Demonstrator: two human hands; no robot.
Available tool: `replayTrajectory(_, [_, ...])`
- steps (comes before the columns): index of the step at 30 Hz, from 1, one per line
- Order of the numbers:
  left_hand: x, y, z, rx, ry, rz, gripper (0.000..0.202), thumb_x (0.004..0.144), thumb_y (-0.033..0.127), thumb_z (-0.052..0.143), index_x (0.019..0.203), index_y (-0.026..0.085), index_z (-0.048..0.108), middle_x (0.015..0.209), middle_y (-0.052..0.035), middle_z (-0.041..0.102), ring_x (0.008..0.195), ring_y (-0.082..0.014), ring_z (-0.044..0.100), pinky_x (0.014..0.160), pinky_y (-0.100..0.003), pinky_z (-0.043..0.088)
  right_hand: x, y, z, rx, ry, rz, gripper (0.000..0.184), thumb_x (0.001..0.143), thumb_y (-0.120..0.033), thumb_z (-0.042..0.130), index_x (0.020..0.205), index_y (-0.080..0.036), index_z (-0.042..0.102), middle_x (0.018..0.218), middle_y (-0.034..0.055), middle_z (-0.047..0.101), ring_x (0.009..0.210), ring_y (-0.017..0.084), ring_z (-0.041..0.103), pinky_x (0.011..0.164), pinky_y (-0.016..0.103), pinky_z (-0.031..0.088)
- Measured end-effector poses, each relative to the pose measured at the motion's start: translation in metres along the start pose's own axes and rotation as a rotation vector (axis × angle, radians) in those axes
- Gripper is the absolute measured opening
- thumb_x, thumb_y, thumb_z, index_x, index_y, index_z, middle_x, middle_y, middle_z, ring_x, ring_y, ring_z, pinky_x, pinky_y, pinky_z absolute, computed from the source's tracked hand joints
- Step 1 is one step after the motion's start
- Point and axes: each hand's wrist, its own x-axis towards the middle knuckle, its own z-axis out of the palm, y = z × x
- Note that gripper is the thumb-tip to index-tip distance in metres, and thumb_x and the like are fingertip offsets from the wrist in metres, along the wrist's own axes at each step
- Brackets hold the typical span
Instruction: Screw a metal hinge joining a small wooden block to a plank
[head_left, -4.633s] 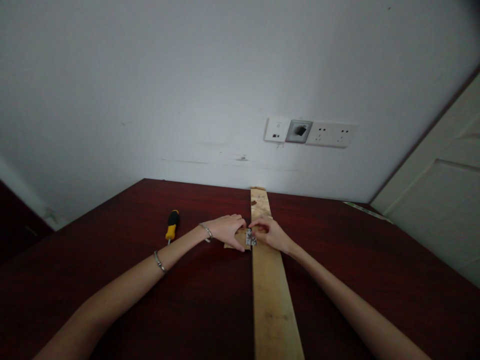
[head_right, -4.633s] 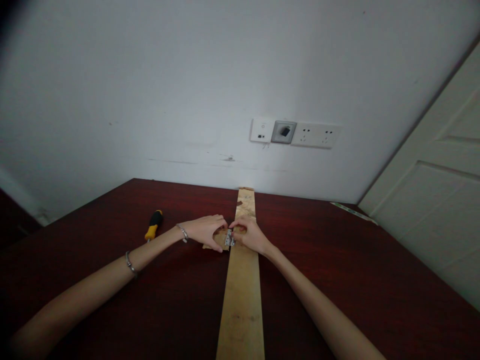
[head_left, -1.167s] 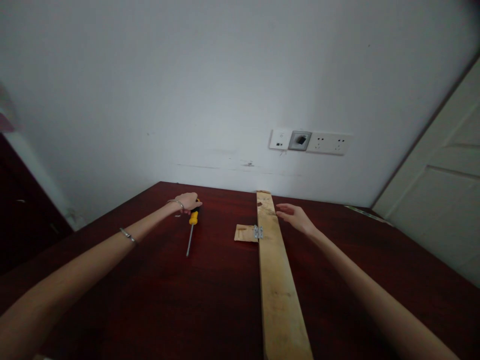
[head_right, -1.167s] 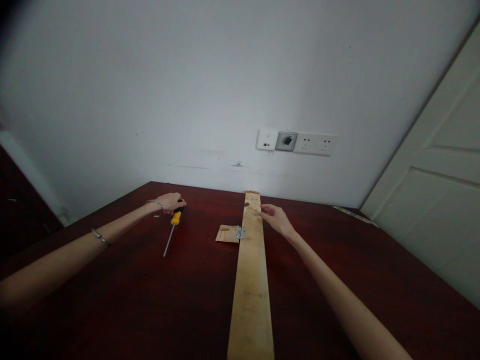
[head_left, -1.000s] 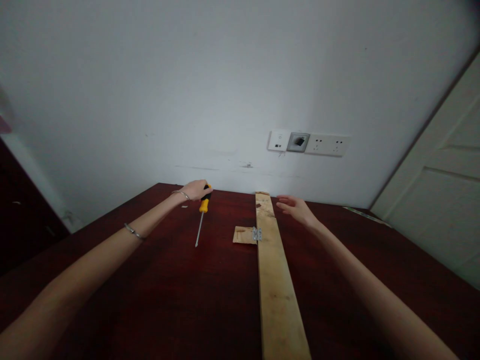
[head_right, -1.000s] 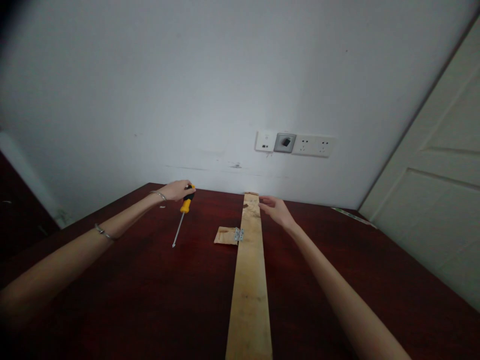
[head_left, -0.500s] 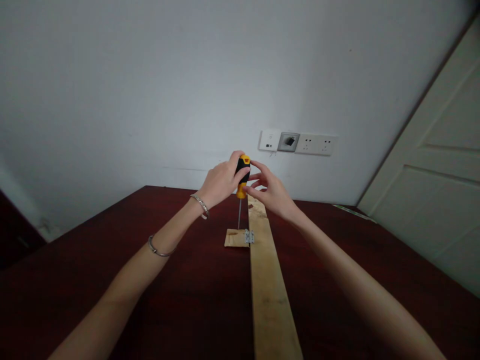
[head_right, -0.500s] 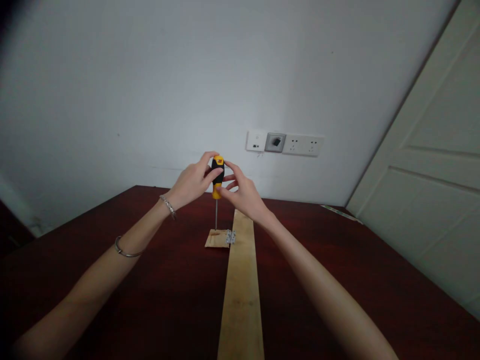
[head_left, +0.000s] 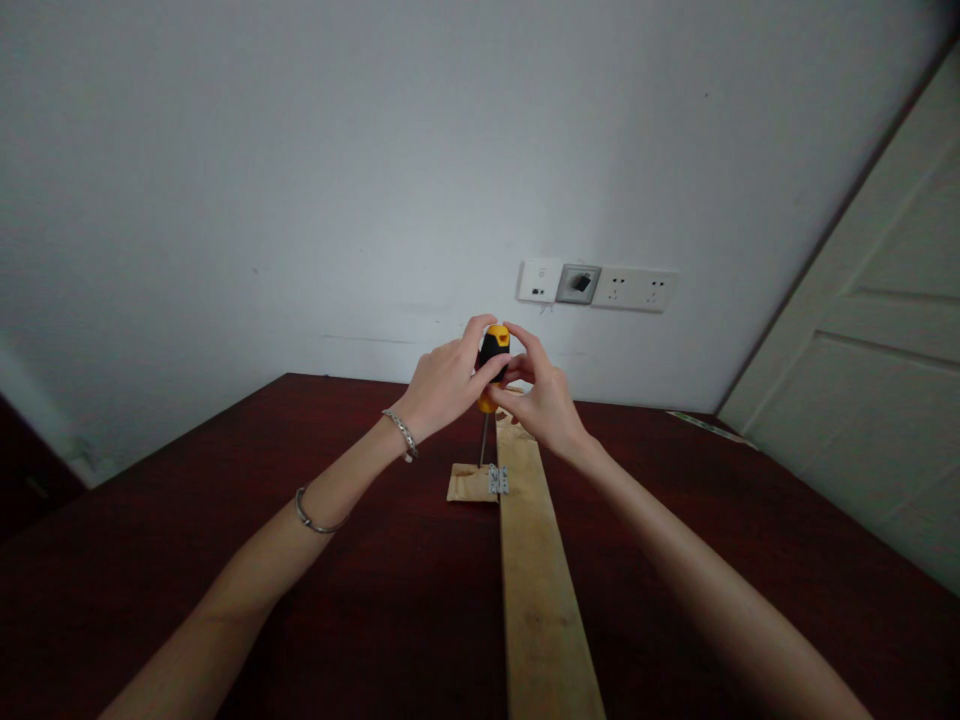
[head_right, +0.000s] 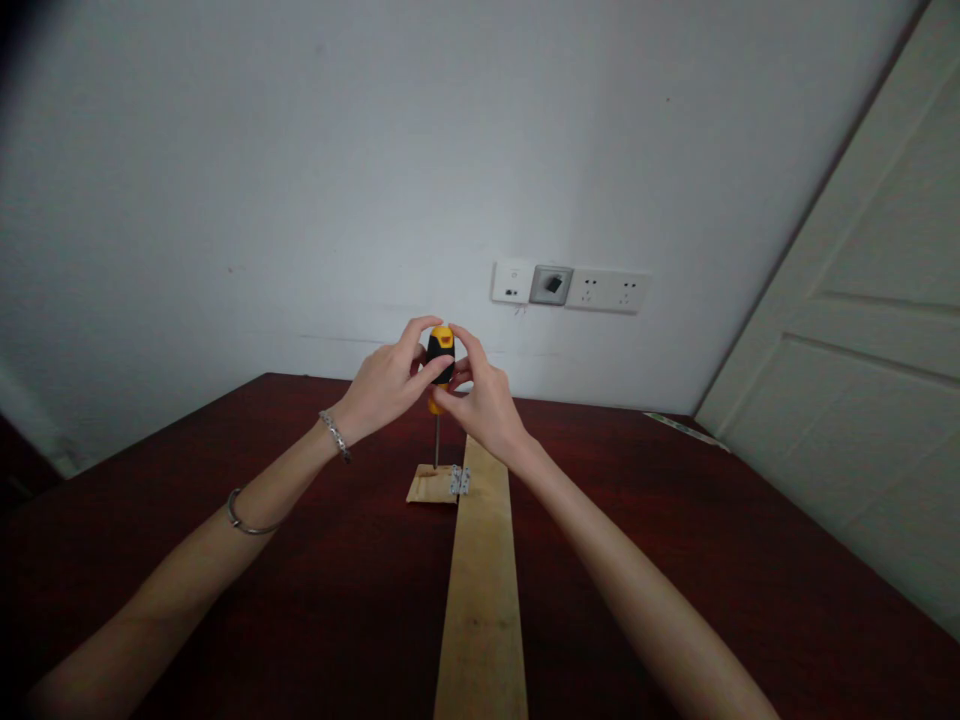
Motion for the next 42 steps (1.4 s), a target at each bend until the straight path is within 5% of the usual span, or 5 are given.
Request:
replayTrajectory(6, [0.0,-0.034,0.022,-0.075,0.026,-0.076,0.036,0.091,0.04,0.039,0.118,0.016,0.044,0.07,-0.0003,0.061,0.062,-0.0143,0.056,0.06,-0.025,0.039,-0.001,0.016,-0.008,-0.005,-0.019,0.017,0.071,0.071,-0.026,0.064,0.135,-0.027,0.034,0.081,-0.0003,0.058,0.071,0.017,0.061,0.072,0.036,0.053])
replayTrajectory(13, [-0.025,-0.078,0.062,-0.007,-0.397,0.072,0.027,0.087,0.035,0.046,0.1,0.017,0.059,0.091,-0.0062,0.063,0.083,-0.018,0.057,0.072,-0.028,0.042,-0.004,0.039,-0.015,0.067,0.036,0.088,0.074,0.071,-0.031,0.067,0.136,-0.028,0.032,0.084,0.0003,0.058,0.07,0.016,0.063,0.065,0.033,0.054])
replayTrajectory(20, [-0.058,-0.072,0.087,-0.117,-0.803,0.267,0.076,0.071,0.066,0.057,0.125,0.014,0.046,0.115,-0.013,0.054,0.107,-0.0276,0.047,0.085,-0.034,0.04,-0.011,0.053,-0.01,0.16,0.041,0.133,0.075,0.073,-0.035,0.065,0.138,-0.028,0.028,0.086,0.0009,0.058,0.072,0.016,0.062,0.065,0.033,0.056])
replayTrajectory(29, [-0.074,-0.07,0.107,-0.111,-0.841,0.282,0.091,0.062,0.068,0.064,0.128,0.01,0.041,0.115,-0.0144,0.049,0.107,-0.028,0.046,0.09,-0.033,0.038,-0.012,0.056,-0.006,0.157,0.053,0.143,0.074,0.074,-0.037,0.065,0.138,-0.028,0.029,0.087,0.0016,0.058,0.076,0.017,0.062,0.068,0.034,0.056])
replayTrajectory(42, [-0.076,-0.069,0.107,-0.183,-0.815,0.234,0.066,0.068,0.058,0.066,0.116,0.015,0.054,0.101,-0.0076,0.049,0.095,-0.0232,0.046,0.082,-0.03,0.04,-0.014,0.056,-0.004,0.169,0.037,0.155,0.074,0.074,-0.036,0.065,0.138,-0.03,0.029,0.087,0.0019,0.057,0.076,0.017,0.061,0.066,0.033,0.057])
